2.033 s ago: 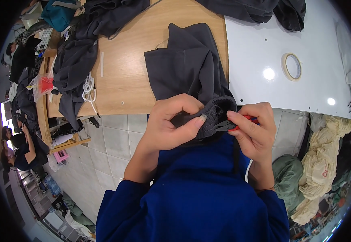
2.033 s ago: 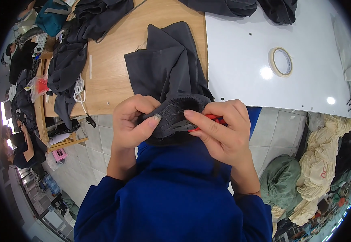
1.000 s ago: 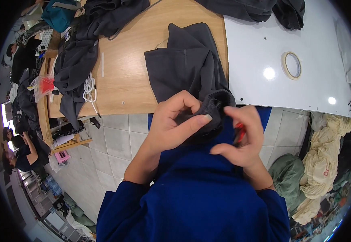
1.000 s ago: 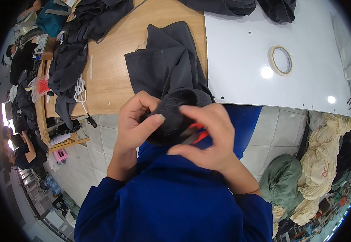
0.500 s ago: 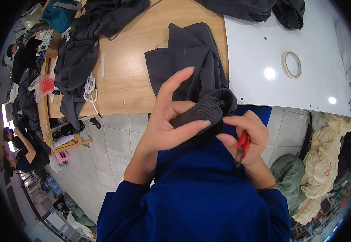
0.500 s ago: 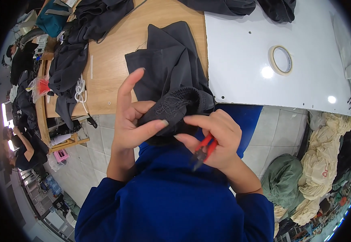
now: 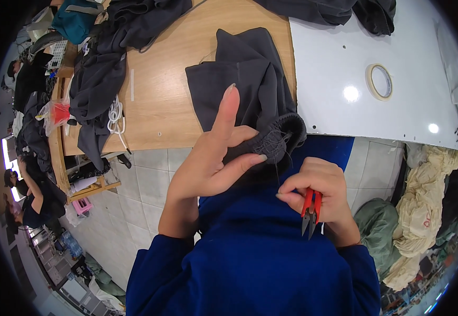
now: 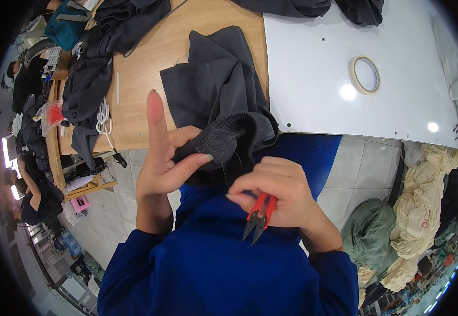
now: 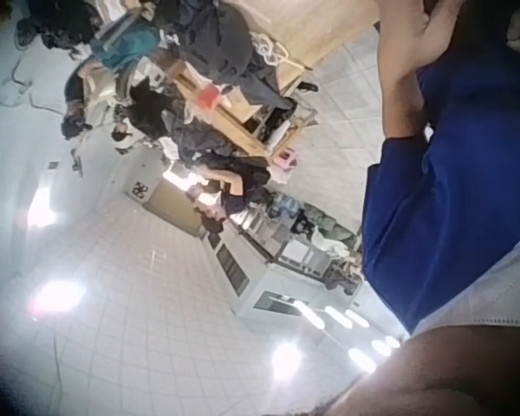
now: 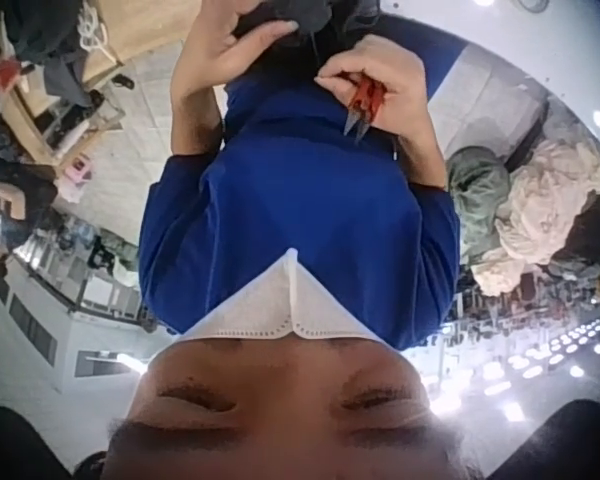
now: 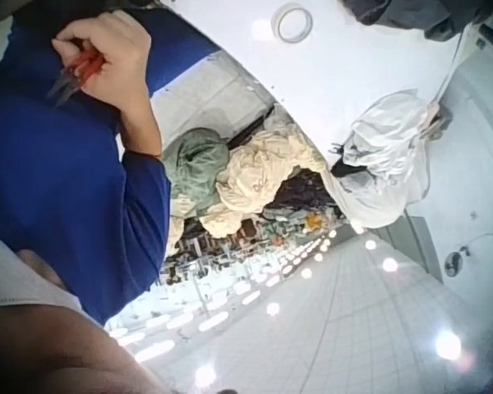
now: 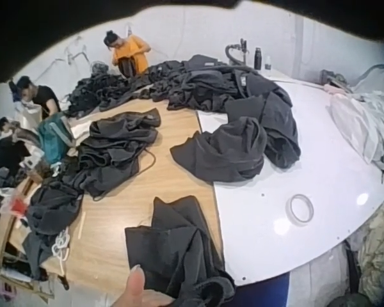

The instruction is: Applying tape and trimming threads on a garment's waistband using nippers.

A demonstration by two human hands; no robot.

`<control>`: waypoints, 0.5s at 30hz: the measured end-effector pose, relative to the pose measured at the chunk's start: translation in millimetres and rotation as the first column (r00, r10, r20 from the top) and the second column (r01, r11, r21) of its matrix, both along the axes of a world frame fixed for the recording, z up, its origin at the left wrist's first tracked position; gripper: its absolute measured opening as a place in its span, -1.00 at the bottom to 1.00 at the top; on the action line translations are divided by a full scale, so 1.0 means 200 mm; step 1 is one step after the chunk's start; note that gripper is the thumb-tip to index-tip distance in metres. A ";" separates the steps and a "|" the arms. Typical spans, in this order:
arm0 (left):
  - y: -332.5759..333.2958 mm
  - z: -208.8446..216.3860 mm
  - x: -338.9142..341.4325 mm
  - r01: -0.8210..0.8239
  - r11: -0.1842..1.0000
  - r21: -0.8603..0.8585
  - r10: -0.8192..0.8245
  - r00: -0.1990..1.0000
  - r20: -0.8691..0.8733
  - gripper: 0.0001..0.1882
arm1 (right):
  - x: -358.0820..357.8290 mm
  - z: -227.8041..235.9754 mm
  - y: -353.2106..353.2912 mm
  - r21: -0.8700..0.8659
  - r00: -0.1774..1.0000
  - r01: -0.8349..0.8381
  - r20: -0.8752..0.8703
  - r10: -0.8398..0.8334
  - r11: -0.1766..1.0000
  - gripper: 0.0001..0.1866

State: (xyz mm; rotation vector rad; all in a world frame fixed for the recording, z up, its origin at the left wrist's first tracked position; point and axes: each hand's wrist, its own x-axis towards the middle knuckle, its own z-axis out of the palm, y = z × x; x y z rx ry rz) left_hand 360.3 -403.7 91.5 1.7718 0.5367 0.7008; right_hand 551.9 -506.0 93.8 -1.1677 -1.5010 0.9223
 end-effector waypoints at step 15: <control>0.04 0.04 -0.01 0.171 0.985 -0.030 -0.168 0.983 0.079 -0.01 | 0.09 0.02 0.02 0.191 0.915 0.208 0.308 -0.260 0.959 -0.62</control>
